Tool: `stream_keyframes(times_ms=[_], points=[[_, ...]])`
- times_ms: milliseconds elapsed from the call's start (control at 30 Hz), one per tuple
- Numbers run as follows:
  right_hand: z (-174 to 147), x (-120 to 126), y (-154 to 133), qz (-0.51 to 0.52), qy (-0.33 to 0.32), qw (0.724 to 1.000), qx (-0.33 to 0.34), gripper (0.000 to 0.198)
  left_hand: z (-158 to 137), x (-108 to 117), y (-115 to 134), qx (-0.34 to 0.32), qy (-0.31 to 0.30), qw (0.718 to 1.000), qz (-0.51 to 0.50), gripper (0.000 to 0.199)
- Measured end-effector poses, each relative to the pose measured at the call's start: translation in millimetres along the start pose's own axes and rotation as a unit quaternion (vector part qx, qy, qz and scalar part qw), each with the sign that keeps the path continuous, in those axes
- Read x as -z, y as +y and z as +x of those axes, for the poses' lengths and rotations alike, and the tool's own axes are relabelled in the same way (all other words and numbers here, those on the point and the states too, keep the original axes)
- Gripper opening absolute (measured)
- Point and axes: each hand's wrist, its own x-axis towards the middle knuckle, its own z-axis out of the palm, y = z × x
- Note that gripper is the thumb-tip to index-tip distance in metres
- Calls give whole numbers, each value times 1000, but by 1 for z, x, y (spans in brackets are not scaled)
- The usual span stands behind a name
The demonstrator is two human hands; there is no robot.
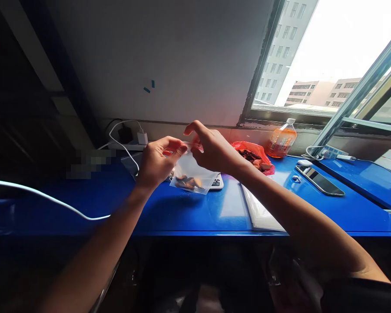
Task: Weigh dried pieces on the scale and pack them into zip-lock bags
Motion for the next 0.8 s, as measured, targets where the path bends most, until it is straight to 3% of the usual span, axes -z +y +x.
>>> stream_keyframes(times_ms=[167,467,800], points=[[0,2,-1,20,20,1000,10,38,-3,0,-5,-8,-1,999,-49,18],[-3,-2,-9,14,26,999,23,44,-6,-1,-3,-41,9,997,65,13],[-3,-12,-12,-85,16,996,2,44,-12,-11,1,-10,47,998,37,14]])
